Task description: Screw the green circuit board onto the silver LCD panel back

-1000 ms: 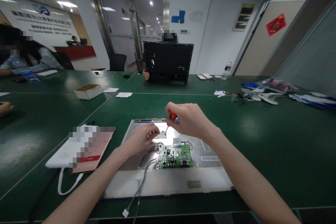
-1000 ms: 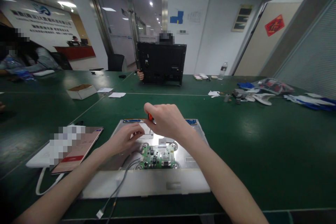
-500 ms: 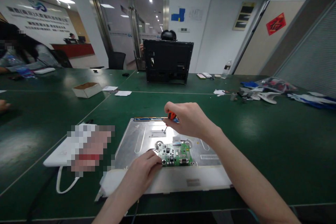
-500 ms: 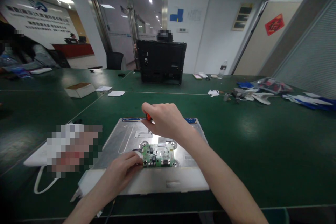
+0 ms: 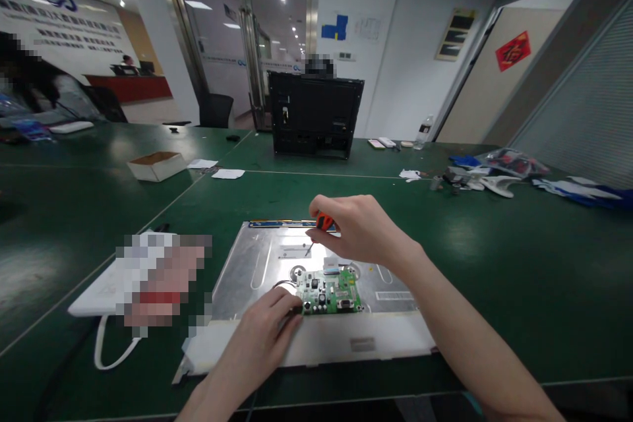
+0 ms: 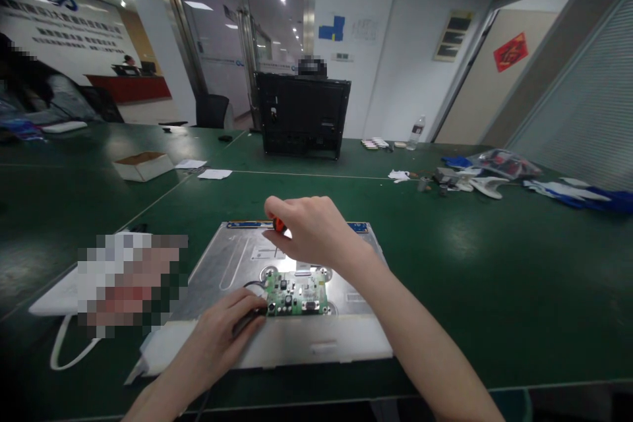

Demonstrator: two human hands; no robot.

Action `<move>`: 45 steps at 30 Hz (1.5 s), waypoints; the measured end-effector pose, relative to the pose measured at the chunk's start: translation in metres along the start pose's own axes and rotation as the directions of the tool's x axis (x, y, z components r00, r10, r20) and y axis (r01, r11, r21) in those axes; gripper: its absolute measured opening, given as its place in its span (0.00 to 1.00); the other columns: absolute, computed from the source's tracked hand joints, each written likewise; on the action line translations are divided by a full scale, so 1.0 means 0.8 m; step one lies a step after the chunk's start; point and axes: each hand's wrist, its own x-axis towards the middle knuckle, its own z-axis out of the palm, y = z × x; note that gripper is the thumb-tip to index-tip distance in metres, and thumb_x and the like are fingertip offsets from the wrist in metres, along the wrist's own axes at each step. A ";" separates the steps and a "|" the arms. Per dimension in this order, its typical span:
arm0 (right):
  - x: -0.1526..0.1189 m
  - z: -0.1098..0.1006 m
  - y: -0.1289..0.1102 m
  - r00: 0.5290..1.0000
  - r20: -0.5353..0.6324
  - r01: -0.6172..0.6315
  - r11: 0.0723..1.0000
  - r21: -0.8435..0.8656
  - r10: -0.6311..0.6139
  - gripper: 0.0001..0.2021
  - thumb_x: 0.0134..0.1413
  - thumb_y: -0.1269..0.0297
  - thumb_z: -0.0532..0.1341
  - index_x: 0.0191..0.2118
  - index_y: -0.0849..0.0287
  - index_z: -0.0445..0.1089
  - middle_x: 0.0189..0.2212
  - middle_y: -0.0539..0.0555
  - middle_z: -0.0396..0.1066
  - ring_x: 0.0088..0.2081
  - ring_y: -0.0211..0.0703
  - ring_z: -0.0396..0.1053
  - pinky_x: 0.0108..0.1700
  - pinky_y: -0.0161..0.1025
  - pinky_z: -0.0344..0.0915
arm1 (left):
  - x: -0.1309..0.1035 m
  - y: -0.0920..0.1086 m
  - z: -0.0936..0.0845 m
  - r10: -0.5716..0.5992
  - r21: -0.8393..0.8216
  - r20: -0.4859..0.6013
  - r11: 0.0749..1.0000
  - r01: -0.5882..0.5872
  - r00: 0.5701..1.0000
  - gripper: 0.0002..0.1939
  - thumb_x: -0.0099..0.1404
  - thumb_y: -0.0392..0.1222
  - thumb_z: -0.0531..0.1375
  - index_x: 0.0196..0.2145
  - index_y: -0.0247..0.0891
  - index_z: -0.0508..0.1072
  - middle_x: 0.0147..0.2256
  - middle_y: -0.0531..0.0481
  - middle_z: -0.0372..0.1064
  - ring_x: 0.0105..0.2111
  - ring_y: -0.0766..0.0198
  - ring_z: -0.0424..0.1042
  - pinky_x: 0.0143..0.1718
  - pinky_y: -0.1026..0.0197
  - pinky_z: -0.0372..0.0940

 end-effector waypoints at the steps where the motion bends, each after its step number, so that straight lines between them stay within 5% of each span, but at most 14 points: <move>1: -0.001 -0.002 0.000 1.000 0.001 0.005 1.000 0.013 -0.005 0.09 0.58 0.57 0.56 0.40 0.56 0.62 0.30 0.48 0.72 0.28 0.36 0.65 0.28 0.35 0.48 | 0.000 0.000 -0.001 -0.004 -0.007 0.008 1.000 0.004 1.000 0.08 0.66 0.37 0.52 0.40 0.41 0.70 0.38 0.46 0.69 0.38 0.59 0.70 0.39 0.59 0.65; 20: -0.010 -0.021 -0.029 0.970 0.147 0.152 0.956 0.252 -0.193 0.09 0.55 0.64 0.61 0.42 0.57 0.65 0.31 0.47 0.72 0.28 0.34 0.65 0.29 0.33 0.51 | 0.003 -0.009 0.001 -0.003 -0.106 -0.024 0.994 0.000 1.000 0.08 0.66 0.35 0.52 0.34 0.40 0.71 0.35 0.48 0.69 0.36 0.61 0.70 0.37 0.61 0.64; 45: -0.013 -0.016 -0.036 0.933 0.234 0.232 0.954 0.191 -0.274 0.07 0.59 0.62 0.58 0.42 0.57 0.66 0.32 0.50 0.73 0.30 0.36 0.66 0.28 0.35 0.50 | 0.003 -0.014 0.007 -0.007 -0.077 -0.057 0.997 0.003 0.998 0.08 0.65 0.37 0.54 0.38 0.43 0.73 0.42 0.47 0.71 0.41 0.59 0.71 0.41 0.59 0.66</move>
